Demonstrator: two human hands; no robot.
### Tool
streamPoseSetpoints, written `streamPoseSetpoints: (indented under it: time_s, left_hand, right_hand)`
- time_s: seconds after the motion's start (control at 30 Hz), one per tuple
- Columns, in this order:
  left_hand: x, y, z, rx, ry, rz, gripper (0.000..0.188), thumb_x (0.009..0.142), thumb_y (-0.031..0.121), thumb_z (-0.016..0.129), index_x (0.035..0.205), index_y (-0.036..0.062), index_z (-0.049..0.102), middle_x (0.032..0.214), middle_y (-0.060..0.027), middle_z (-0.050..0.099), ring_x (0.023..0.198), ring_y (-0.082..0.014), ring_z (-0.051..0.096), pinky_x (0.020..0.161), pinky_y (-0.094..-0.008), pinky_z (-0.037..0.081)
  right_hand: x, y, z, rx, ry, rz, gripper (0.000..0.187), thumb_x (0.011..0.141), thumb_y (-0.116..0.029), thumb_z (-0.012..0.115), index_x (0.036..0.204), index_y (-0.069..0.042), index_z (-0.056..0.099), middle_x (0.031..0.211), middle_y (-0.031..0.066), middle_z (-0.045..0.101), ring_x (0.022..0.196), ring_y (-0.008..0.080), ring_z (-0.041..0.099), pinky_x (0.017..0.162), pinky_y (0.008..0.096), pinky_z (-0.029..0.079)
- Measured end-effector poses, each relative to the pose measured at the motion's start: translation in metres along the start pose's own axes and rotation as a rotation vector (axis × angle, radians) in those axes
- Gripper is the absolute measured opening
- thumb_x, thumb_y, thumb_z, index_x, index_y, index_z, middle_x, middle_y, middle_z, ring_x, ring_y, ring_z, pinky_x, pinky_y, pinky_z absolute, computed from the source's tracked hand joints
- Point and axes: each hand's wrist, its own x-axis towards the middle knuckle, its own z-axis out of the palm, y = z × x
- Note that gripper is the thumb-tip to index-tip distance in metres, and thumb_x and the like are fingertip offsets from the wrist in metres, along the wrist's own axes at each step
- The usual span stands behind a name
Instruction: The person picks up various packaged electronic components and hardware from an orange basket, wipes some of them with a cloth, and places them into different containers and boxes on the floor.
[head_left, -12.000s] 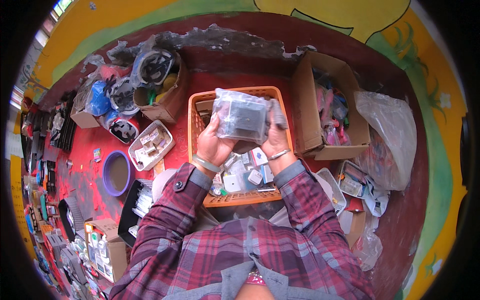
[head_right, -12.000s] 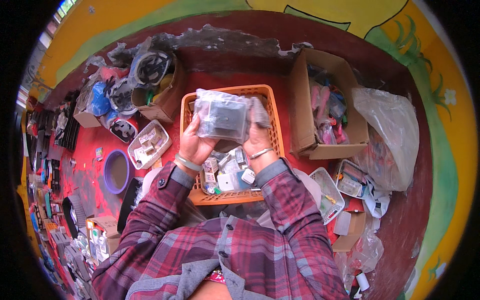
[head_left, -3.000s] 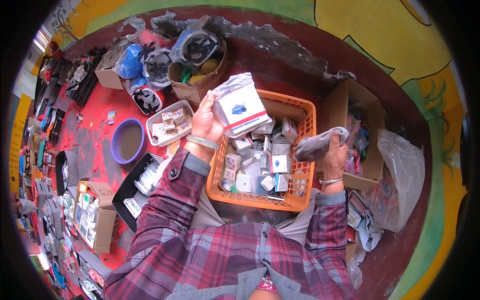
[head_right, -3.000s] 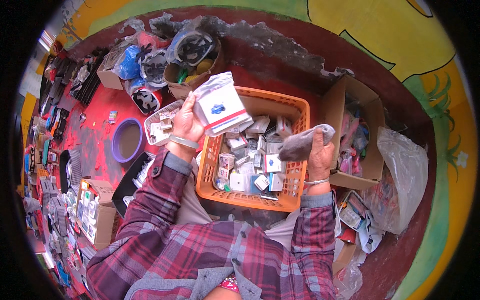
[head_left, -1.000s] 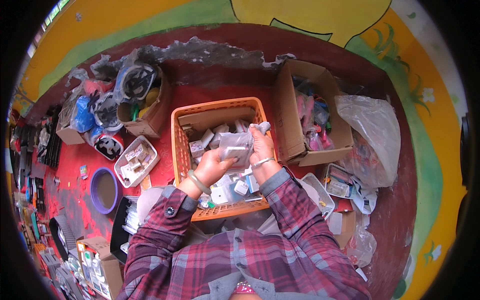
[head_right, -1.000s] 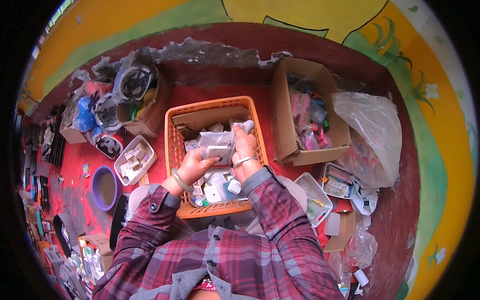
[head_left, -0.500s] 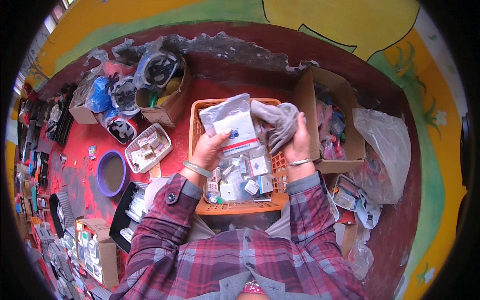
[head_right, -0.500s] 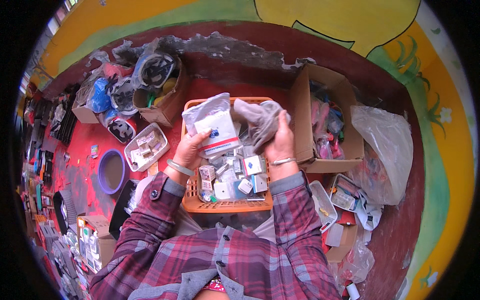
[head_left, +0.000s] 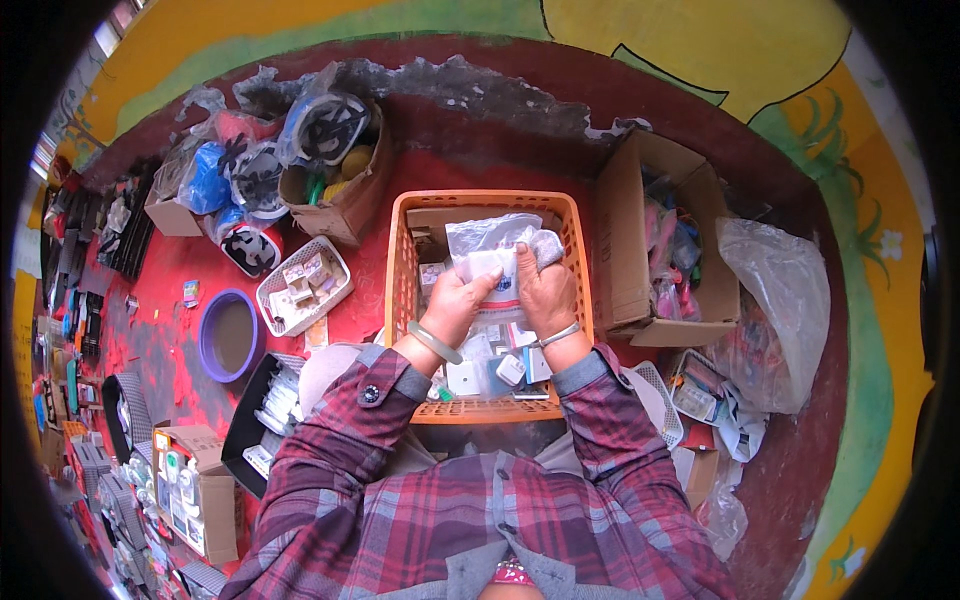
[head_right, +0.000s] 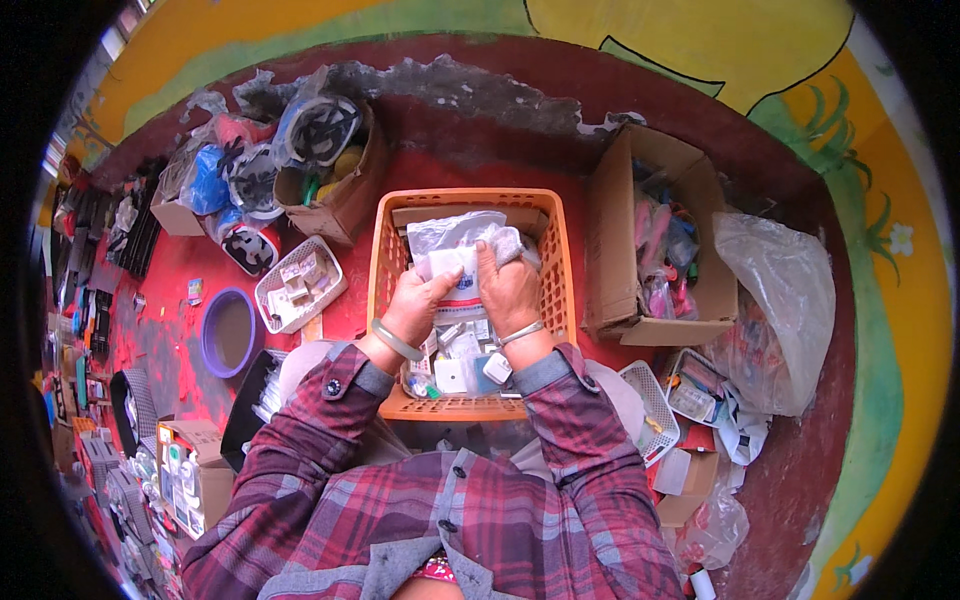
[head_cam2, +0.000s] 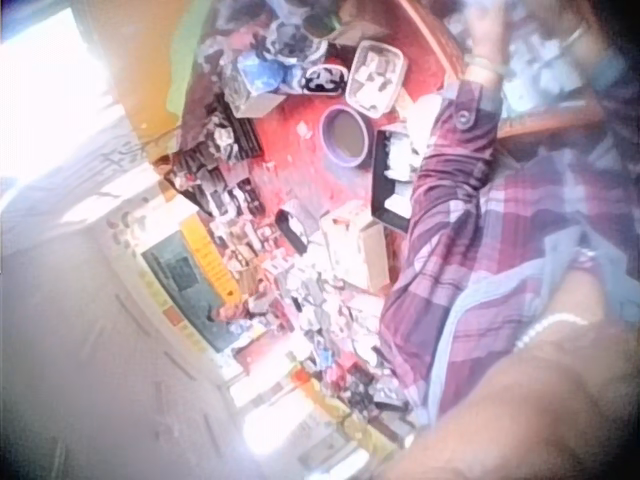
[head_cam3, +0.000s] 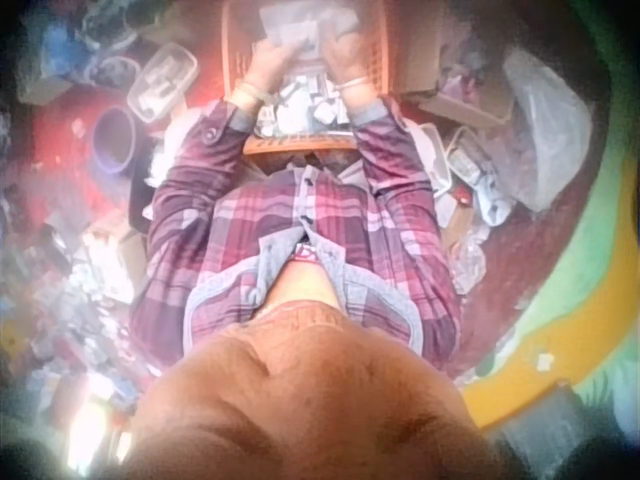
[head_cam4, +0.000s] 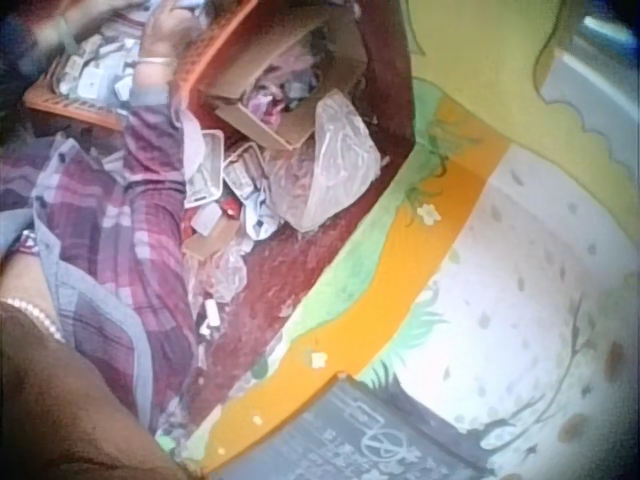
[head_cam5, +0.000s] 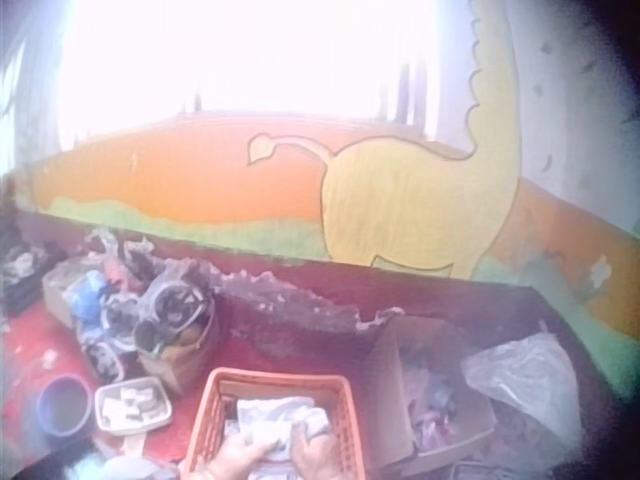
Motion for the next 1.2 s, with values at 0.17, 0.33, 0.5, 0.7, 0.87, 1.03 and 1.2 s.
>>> streamPoseSetpoints:
  time_s: [0.17,0.33,0.5,0.7,0.87,1.03,1.2]
  left_hand:
    - [-0.003,0.009,0.002,-0.061,0.020,-0.046,0.023,0.087,0.013,0.057,0.105,-0.0016,0.059,0.096,-0.0055,0.063,0.083,-0.0127,0.060,0.075,-0.0275,0.049]
    - [-0.001,0.008,-0.002,-0.128,-0.003,-0.082,0.026,0.087,0.016,0.058,0.107,-0.0014,0.057,0.098,-0.0068,0.063,0.087,-0.0155,0.061,0.079,-0.0307,0.049]
    - [0.005,0.020,-0.011,-0.391,0.096,-0.119,0.025,0.089,0.010,0.052,0.109,-0.0031,0.054,0.101,-0.0110,0.062,0.092,-0.0207,0.062,0.082,-0.0344,0.050]
    - [0.012,0.021,-0.022,-0.386,0.111,0.009,0.032,0.089,0.011,0.053,0.118,0.0004,0.048,0.109,-0.0098,0.059,0.095,-0.0210,0.060,0.085,-0.0364,0.049]
    - [0.008,0.010,0.001,-0.498,-0.013,-0.170,0.041,0.095,0.035,0.040,0.122,0.0044,0.047,0.117,-0.0087,0.056,0.105,-0.0214,0.055,0.093,-0.0391,0.044]
    - [0.007,0.010,0.000,-0.548,0.139,-0.217,0.040,0.095,0.037,0.039,0.119,0.0065,0.049,0.115,-0.0094,0.056,0.101,-0.0230,0.056,0.091,-0.0372,0.045]
    - [0.004,0.020,-0.002,-0.619,0.157,-0.207,0.039,0.094,0.039,0.041,0.116,0.0080,0.050,0.113,-0.0090,0.056,0.102,-0.0237,0.056,0.088,-0.0373,0.047]
  right_hand:
    - [-0.001,-0.002,-0.004,-0.072,0.065,-0.112,0.047,0.090,-0.043,0.047,0.081,-0.002,0.065,0.073,0.0242,0.061,0.070,0.0419,0.060,0.058,0.0462,0.047]
    - [0.005,0.005,-0.010,0.025,0.051,-0.137,0.045,0.089,-0.044,0.049,0.083,-0.002,0.065,0.073,0.0222,0.062,0.068,0.0401,0.061,0.056,0.0443,0.046]
    - [0.019,0.024,-0.028,0.244,0.128,0.057,0.045,0.090,-0.042,0.052,0.082,0.002,0.062,0.065,0.0106,0.062,0.059,0.0229,0.061,0.051,0.0354,0.044]
    - [0.017,0.009,-0.052,0.683,0.020,-0.124,0.051,0.089,-0.046,0.051,0.111,0.000,0.056,0.100,0.0050,0.060,0.092,0.0128,0.055,0.082,0.0251,0.043]
    - [0.007,0.003,-0.012,0.192,-0.130,-0.542,0.069,0.087,-0.051,0.049,0.135,-0.003,0.035,0.136,0.0182,0.038,0.126,0.0313,0.036,0.104,0.0417,0.026]
    - [-0.032,-0.013,0.014,-0.133,-0.318,-0.561,0.065,0.090,-0.049,0.039,0.138,-0.006,0.031,0.144,0.0184,0.026,0.135,0.0332,0.021,0.109,0.0453,0.013]
    - [-0.032,-0.015,0.014,-0.199,-0.325,-0.770,0.054,0.092,-0.042,0.039,0.133,-0.006,0.040,0.140,0.0145,0.035,0.133,0.0289,0.027,0.109,0.0454,0.016]
